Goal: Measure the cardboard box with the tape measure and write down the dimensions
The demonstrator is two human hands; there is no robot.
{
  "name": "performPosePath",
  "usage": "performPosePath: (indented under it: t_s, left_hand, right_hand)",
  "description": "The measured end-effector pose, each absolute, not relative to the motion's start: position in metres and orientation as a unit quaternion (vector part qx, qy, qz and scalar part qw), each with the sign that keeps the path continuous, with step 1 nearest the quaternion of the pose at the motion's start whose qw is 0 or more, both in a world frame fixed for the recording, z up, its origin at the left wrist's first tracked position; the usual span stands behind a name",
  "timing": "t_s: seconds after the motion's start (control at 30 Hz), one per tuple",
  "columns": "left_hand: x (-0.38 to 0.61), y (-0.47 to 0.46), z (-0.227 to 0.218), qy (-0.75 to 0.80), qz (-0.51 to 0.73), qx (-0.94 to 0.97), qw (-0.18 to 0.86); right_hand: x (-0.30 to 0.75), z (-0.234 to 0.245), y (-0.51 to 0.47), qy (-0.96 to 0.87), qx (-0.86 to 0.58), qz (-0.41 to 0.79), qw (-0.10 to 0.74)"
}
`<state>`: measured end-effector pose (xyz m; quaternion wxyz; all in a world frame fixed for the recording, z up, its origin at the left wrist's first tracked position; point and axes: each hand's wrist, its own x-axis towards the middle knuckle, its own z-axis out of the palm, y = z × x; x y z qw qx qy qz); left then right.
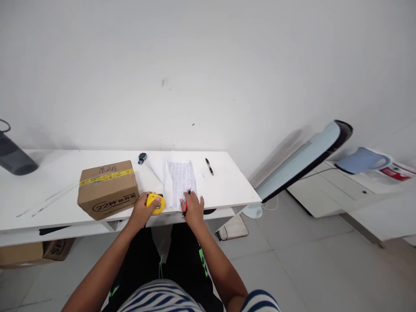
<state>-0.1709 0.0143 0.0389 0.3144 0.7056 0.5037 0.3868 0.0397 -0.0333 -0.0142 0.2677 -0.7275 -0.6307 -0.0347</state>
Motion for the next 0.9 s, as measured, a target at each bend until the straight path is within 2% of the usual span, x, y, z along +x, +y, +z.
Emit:
performPosePath:
  t_s: [0.17,0.4,0.57,0.7,0.8,0.9]
  left_hand:
    - [-0.153,0.042,0.038,0.559,0.346,0.713,0.246]
    - [-0.143,0.078,0.047,0.616,0.254,0.741,0.085]
    - [-0.151,0.101,0.049,0.676,0.198,0.707,0.055]
    - [-0.156,0.109,0.056,0.730,0.166,0.657,0.086]
    - [-0.146,0.102,0.066,0.758,0.205,0.616,0.056]
    - [-0.119,0.085,0.076,0.689,0.268,0.673,-0.028]
  right_hand:
    - [0.057,-0.011,-0.051,-0.606,-0.743,-0.039,0.282]
    - [0.107,-0.020,-0.077,-0.525,-0.794,-0.044,0.302]
    - [0.146,-0.027,-0.092,-0.483,-0.814,-0.060,0.317]
    - [0.186,-0.024,-0.086,-0.450,-0.836,-0.077,0.305]
    - [0.210,-0.019,-0.070,-0.427,-0.851,-0.071,0.297]
    - [0.217,-0.011,-0.058,-0.414,-0.845,-0.062,0.332]
